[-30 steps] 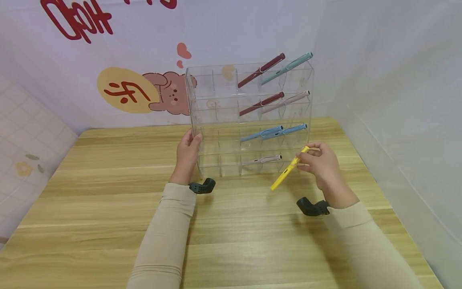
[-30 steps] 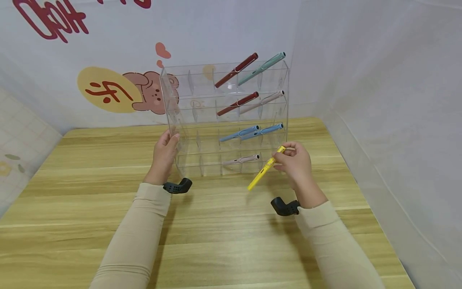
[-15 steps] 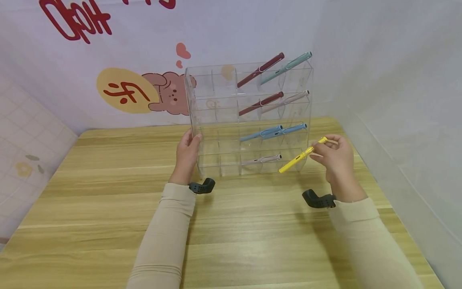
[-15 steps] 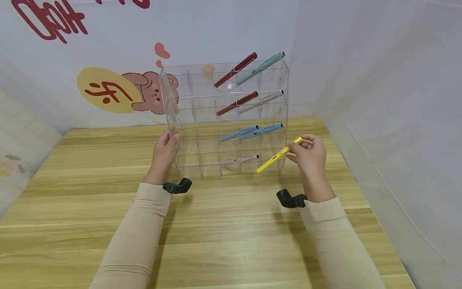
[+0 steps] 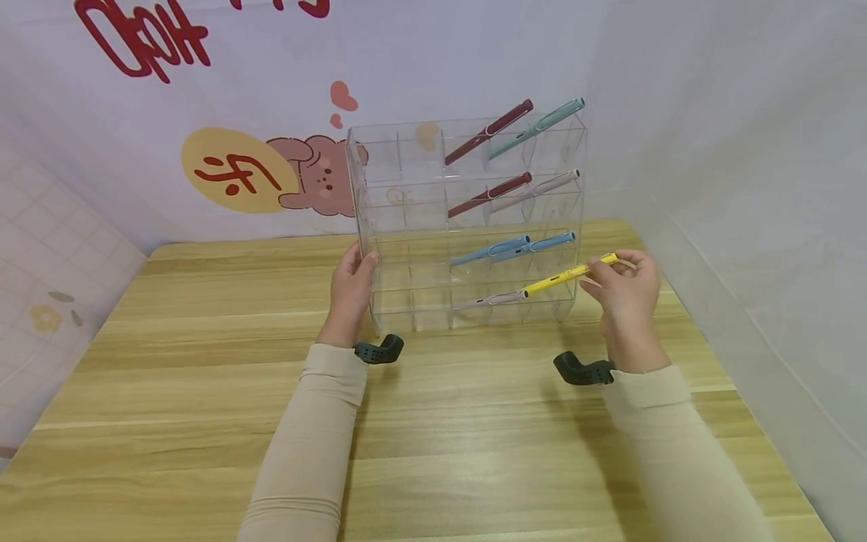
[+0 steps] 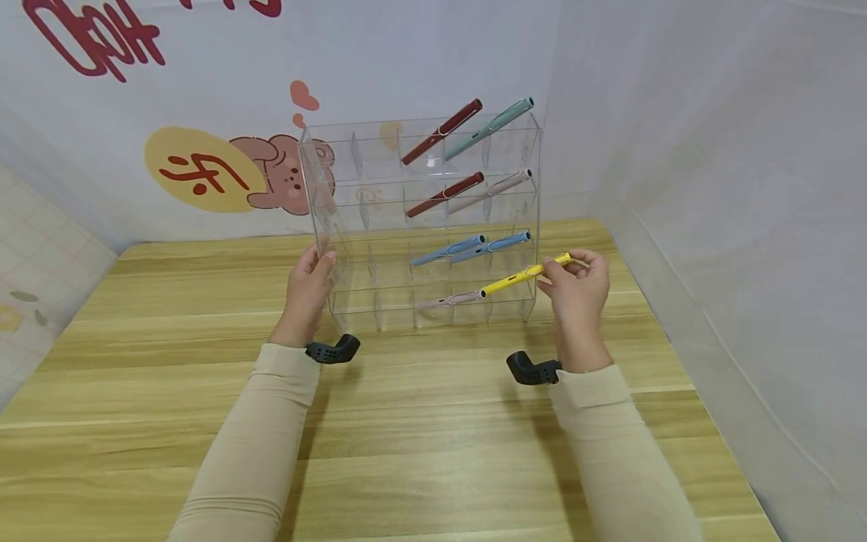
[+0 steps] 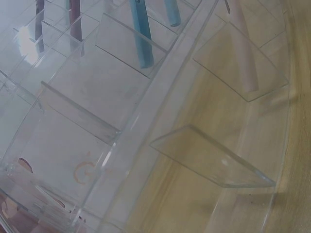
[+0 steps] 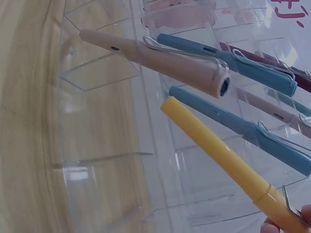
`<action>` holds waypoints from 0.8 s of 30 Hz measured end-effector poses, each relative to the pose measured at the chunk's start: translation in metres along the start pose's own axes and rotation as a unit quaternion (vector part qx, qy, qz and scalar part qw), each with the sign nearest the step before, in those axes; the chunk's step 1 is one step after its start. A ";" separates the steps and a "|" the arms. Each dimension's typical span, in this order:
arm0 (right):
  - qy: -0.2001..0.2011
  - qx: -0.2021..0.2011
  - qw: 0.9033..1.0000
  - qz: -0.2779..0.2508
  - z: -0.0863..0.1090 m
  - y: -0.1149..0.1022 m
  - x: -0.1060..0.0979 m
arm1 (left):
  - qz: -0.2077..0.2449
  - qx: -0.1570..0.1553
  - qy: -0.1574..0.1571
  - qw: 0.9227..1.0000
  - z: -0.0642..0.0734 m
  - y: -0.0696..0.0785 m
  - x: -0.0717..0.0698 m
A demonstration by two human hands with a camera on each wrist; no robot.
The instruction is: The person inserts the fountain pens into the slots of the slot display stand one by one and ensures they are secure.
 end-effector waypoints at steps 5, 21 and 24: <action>0.002 0.001 1.000 0.005 0.001 0.009 0.005 | 0.000 -0.002 -0.003 1.000 0.001 0.000 0.000; 0.006 -0.028 1.000 0.009 0.002 0.038 0.017 | 0.005 -0.001 -0.002 1.000 0.002 0.001 0.000; 0.002 -0.032 0.999 0.015 0.004 0.042 0.020 | 0.003 -0.002 -0.001 1.000 0.002 0.001 0.000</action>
Point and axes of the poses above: each hand's wrist, its own z-axis away from the middle knuckle, its own x-axis out of the palm, y = z × x, the point moved 7 cm from there along -z, towards the middle knuckle
